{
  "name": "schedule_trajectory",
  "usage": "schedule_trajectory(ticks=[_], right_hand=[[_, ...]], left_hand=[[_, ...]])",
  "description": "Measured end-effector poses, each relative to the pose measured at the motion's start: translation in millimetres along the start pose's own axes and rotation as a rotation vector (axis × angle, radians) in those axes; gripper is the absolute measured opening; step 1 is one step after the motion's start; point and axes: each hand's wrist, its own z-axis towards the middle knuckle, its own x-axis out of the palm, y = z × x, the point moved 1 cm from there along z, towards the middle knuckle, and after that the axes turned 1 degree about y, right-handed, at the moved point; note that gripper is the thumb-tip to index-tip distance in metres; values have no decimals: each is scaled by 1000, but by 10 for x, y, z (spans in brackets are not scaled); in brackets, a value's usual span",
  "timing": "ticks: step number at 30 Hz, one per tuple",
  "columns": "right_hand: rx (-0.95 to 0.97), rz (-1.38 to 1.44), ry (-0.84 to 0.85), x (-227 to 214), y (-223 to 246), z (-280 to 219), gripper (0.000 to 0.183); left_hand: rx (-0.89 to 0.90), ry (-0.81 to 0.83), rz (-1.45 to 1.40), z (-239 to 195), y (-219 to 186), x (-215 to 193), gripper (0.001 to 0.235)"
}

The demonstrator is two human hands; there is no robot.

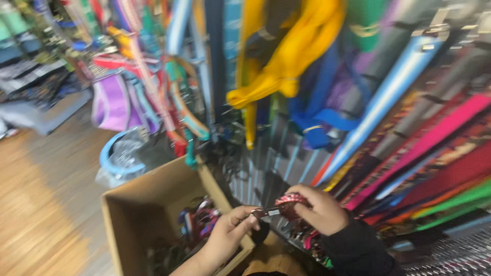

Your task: The person takes various pet leashes and collars out of a box one by one, attaches their clips to a hanging rack, and organizes them by style and color.

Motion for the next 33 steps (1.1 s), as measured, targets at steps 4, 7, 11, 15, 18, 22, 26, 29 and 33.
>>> schedule_trajectory(ticks=[4, 7, 11, 15, 18, 22, 26, 29, 33], right_hand=[[-163, -52, -6, -33, -140, -195, 59], [-367, 71, -111, -158, -30, -416, 61], [-205, 50, 113, -378, -205, -637, 58], [-201, 145, 116, -192, -441, -697, 43], [-263, 291, 61, -115, -368, -748, 40], [-173, 337, -61, -21, -453, -843, 45], [34, 612, -72, 77, -492, -934, 21], [22, 762, -122, 103, -379, -957, 21], [-60, 857, -387, 204, -583, -1001, 21]], left_hand=[[-2, 87, 70, 262, -178, 313, 31], [153, 241, 210, 432, -332, 592, 29], [326, 338, 666, 499, -620, 863, 22], [537, 332, 885, 569, -436, 1035, 46], [567, 367, 949, 749, -182, 938, 31], [373, 321, 827, 780, -266, 945, 28], [210, 223, 521, 758, -237, 952, 12], [234, 206, 379, 771, -60, 966, 10], [21, 209, 298, 659, 53, 1030, 30]])
